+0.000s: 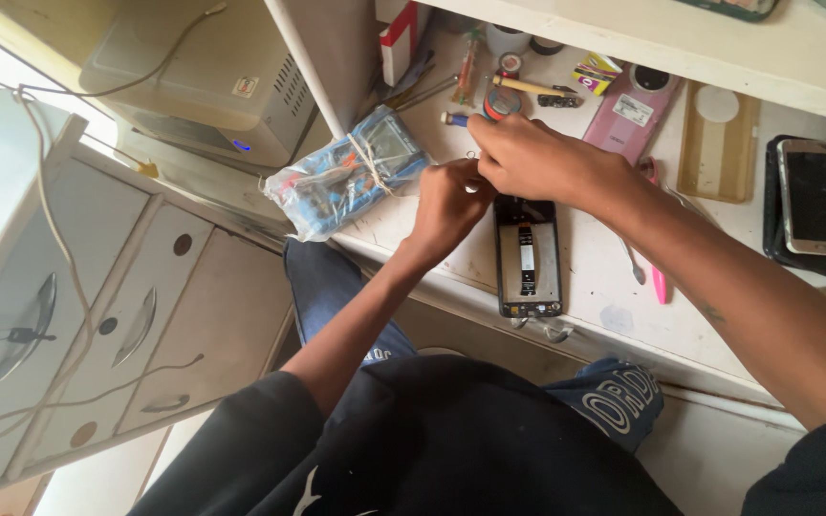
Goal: The person works at a cluttered repair bench on a disassembled smartphone, using a screwdriver to unscrew and remove small components from the phone body, handling the battery and internal parts, and lifting the separated back cover and frame by hand.
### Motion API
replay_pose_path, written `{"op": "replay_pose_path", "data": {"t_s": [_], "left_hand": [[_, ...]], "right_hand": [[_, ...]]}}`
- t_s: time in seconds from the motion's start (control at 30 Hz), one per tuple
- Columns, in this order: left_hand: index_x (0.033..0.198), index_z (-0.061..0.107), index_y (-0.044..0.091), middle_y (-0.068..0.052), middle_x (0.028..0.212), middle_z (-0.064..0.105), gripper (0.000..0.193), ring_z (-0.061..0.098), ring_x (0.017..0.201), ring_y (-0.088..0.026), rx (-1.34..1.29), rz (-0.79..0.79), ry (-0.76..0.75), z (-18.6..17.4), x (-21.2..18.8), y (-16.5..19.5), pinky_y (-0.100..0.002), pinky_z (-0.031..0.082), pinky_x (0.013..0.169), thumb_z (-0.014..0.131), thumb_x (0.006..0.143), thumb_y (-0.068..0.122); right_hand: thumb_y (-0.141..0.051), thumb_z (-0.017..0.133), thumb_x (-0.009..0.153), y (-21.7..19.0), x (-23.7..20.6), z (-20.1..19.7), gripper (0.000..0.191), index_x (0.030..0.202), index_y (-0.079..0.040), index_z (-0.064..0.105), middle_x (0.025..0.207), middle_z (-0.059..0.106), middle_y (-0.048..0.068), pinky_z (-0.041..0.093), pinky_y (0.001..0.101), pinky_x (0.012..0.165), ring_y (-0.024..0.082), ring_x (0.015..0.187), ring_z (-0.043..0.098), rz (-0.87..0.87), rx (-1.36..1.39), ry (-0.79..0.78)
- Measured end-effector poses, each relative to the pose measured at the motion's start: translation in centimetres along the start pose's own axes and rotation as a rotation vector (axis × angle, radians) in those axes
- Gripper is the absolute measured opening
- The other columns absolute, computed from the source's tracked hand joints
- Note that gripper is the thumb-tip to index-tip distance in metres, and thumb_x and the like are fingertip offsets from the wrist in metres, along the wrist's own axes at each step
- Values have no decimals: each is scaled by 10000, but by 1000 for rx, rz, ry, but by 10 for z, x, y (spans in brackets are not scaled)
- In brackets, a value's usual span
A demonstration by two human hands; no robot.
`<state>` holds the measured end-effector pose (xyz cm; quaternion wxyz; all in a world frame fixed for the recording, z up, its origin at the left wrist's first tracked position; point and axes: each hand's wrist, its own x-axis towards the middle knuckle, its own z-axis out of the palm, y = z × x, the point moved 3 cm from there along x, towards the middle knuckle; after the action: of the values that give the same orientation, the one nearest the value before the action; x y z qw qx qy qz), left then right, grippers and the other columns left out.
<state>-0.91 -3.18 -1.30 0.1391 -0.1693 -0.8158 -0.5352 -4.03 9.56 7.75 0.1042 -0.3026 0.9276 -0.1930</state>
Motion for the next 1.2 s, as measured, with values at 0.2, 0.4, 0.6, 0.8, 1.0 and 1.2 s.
{"op": "replay_pose_path", "data": {"t_s": [0.2,0.4,0.6,0.8,1.0,1.2], "left_hand": [[922,752,-29,-200,930,761,171,742,855,-359,6,208,-175,-6,17,-4,-383,576,772,795,792,72],[1011,769,-9,-167,928,787,197,798,856,-228,-166,90,-389,-10,33,-9,-341,597,771,776,839,87],[904,767,-29,-186,816,769,135,793,746,-226,-92,-37,-234,1,28,-5,-325,587,660,798,817,69],[954,733,-26,-169,868,773,157,786,742,-243,-119,76,-71,9,13,-2,-335,608,670,751,838,78],[992,643,-45,-204,898,739,261,726,801,-328,14,-33,10,35,12,-6,-377,568,718,770,785,50],[1102,628,-60,-187,1008,742,320,759,920,-251,-274,63,-152,25,20,-10,-343,619,777,744,811,5]], "right_hand": [[-92,531,945,3,-6,-1,158,1016,48,526,799,664,280,520,531,625,459,740,695,-32,56,31],[-136,541,970,10,-9,-3,217,1046,64,506,839,659,281,512,522,601,453,730,685,-37,49,7],[-158,500,996,11,-11,-6,247,1106,63,504,822,670,285,511,529,620,444,745,699,68,104,-22],[-194,543,991,13,-16,-8,332,1162,91,534,758,632,307,536,522,564,471,677,684,-3,-61,66],[-198,554,1015,18,-19,-1,352,871,91,694,781,648,324,561,510,683,459,745,706,105,-172,-19],[-33,577,903,17,-17,-2,130,954,73,633,807,669,298,528,513,654,458,763,692,-91,15,45]]}}
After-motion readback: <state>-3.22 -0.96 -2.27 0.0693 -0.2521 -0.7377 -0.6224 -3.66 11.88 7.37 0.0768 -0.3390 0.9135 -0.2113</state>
